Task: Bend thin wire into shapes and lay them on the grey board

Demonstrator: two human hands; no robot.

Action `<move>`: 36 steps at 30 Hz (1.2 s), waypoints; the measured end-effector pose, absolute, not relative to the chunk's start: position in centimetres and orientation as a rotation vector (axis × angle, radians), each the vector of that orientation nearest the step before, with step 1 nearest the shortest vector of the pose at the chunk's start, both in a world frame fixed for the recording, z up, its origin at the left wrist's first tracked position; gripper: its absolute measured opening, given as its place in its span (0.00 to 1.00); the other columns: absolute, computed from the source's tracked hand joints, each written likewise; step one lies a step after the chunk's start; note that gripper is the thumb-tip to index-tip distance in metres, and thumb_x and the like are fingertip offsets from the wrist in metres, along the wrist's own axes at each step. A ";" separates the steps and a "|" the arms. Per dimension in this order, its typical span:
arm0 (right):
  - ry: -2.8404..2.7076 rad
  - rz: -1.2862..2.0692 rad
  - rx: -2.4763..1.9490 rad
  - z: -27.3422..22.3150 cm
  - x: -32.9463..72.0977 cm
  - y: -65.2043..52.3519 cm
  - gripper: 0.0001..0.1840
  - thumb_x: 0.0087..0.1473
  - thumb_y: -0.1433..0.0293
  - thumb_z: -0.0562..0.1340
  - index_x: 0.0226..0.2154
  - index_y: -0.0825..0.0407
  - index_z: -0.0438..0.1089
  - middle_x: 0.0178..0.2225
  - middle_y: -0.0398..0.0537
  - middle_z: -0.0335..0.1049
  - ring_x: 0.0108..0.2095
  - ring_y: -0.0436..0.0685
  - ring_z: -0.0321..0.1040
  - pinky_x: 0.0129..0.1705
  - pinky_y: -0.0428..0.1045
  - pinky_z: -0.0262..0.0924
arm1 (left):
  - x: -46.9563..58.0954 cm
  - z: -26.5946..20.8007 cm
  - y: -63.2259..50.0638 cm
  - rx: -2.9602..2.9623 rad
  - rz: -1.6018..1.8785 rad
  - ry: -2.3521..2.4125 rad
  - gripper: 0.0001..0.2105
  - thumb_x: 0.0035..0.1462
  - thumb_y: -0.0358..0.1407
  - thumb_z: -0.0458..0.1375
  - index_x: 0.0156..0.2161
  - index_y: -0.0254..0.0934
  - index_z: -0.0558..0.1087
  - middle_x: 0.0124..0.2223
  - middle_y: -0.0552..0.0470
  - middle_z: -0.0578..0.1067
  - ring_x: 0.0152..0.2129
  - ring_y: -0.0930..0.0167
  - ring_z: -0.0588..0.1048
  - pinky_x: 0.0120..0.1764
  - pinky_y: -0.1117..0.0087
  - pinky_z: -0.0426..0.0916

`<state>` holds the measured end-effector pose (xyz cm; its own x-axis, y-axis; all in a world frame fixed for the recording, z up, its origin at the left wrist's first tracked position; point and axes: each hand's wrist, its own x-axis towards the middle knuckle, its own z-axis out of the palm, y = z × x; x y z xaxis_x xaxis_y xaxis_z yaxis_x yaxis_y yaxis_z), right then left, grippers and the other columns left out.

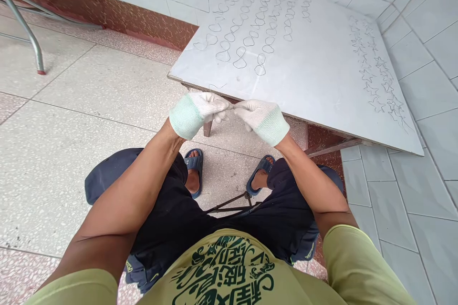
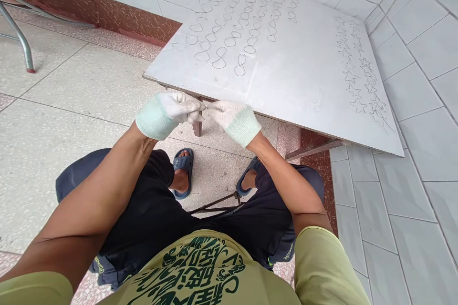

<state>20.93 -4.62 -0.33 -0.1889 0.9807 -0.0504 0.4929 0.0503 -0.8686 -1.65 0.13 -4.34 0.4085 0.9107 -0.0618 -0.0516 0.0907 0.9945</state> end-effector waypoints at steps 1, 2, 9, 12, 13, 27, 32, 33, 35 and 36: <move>-1.758 1.020 -1.497 -0.3 20.9 -4.8 0.16 0.76 0.60 0.68 0.41 0.47 0.90 0.21 0.37 0.71 0.27 0.54 0.69 0.38 0.51 0.68 | -1.7 -4.3 0.2 1.263 0.884 0.871 0.22 0.53 0.52 0.83 0.27 0.38 0.81 0.23 0.48 0.79 0.15 0.67 0.78 0.19 0.68 0.70; -1.774 0.973 -1.494 -0.3 20.8 -4.9 0.17 0.76 0.60 0.67 0.40 0.47 0.90 0.22 0.37 0.73 0.29 0.54 0.72 0.41 0.51 0.70 | -1.7 -4.3 0.2 1.248 0.888 0.855 0.23 0.54 0.53 0.83 0.29 0.38 0.82 0.22 0.49 0.78 0.17 0.65 0.80 0.20 0.67 0.73; -1.888 0.830 -1.493 -1.4 20.3 -5.2 0.19 0.80 0.62 0.62 0.54 0.44 0.90 0.41 0.43 0.88 0.42 0.58 0.82 0.54 0.53 0.72 | -1.8 -4.1 0.2 1.165 0.873 0.823 0.29 0.51 0.61 0.84 0.32 0.35 0.84 0.19 0.50 0.75 0.24 0.60 0.86 0.22 0.68 0.76; -1.940 0.827 -1.536 -1.2 20.3 -4.9 0.18 0.80 0.60 0.63 0.53 0.46 0.89 0.46 0.47 0.89 0.47 0.60 0.82 0.55 0.54 0.70 | -1.6 -4.2 0.3 1.148 0.938 0.824 0.26 0.50 0.55 0.85 0.30 0.35 0.84 0.19 0.51 0.75 0.22 0.64 0.83 0.21 0.71 0.73; -1.948 0.846 -1.530 -1.1 20.3 -4.8 0.18 0.80 0.59 0.64 0.52 0.47 0.89 0.47 0.48 0.89 0.48 0.61 0.82 0.55 0.54 0.70 | -1.6 -4.3 0.3 1.145 0.961 0.829 0.24 0.51 0.53 0.85 0.31 0.35 0.84 0.20 0.50 0.76 0.21 0.66 0.81 0.21 0.72 0.71; -1.695 1.174 -1.453 -1.5 19.7 -5.5 0.13 0.76 0.66 0.65 0.42 0.47 0.87 0.24 0.39 0.77 0.29 0.55 0.76 0.40 0.50 0.70 | -2.5 -4.0 0.6 1.257 0.841 0.887 0.27 0.46 0.55 0.88 0.28 0.35 0.82 0.22 0.48 0.78 0.20 0.68 0.78 0.22 0.71 0.74; -1.887 0.897 -1.489 -2.4 19.9 -5.1 0.20 0.79 0.65 0.63 0.34 0.46 0.83 0.26 0.39 0.77 0.32 0.55 0.75 0.45 0.51 0.67 | -2.3 -4.1 0.7 1.283 0.845 0.923 0.26 0.50 0.53 0.86 0.26 0.36 0.80 0.23 0.46 0.80 0.19 0.69 0.77 0.20 0.73 0.69; -1.922 0.829 -1.495 -2.6 19.9 -5.1 0.21 0.79 0.65 0.62 0.33 0.46 0.82 0.26 0.40 0.77 0.33 0.56 0.75 0.45 0.52 0.66 | -2.3 -4.3 0.7 1.282 0.851 0.924 0.26 0.52 0.54 0.85 0.27 0.35 0.81 0.24 0.45 0.81 0.18 0.70 0.77 0.20 0.73 0.68; -1.965 0.751 -1.509 -2.8 20.1 -5.1 0.21 0.80 0.64 0.61 0.34 0.46 0.83 0.28 0.41 0.77 0.34 0.57 0.75 0.43 0.52 0.65 | -2.2 -4.8 0.8 1.271 0.870 0.913 0.25 0.55 0.55 0.83 0.30 0.34 0.83 0.26 0.44 0.83 0.18 0.70 0.78 0.21 0.71 0.70; -1.979 0.733 -1.515 -2.8 20.2 -5.2 0.21 0.81 0.63 0.60 0.37 0.46 0.84 0.29 0.42 0.78 0.34 0.57 0.74 0.42 0.51 0.64 | -2.3 -5.1 0.9 1.266 0.874 0.904 0.25 0.56 0.55 0.82 0.32 0.34 0.84 0.28 0.43 0.84 0.19 0.69 0.80 0.23 0.70 0.73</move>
<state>20.17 -5.17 -2.85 -0.2247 0.9704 0.0889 0.6781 0.2212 -0.7009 -2.27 0.89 -5.08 0.3984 0.9143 -0.0735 -0.0432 0.0987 0.9942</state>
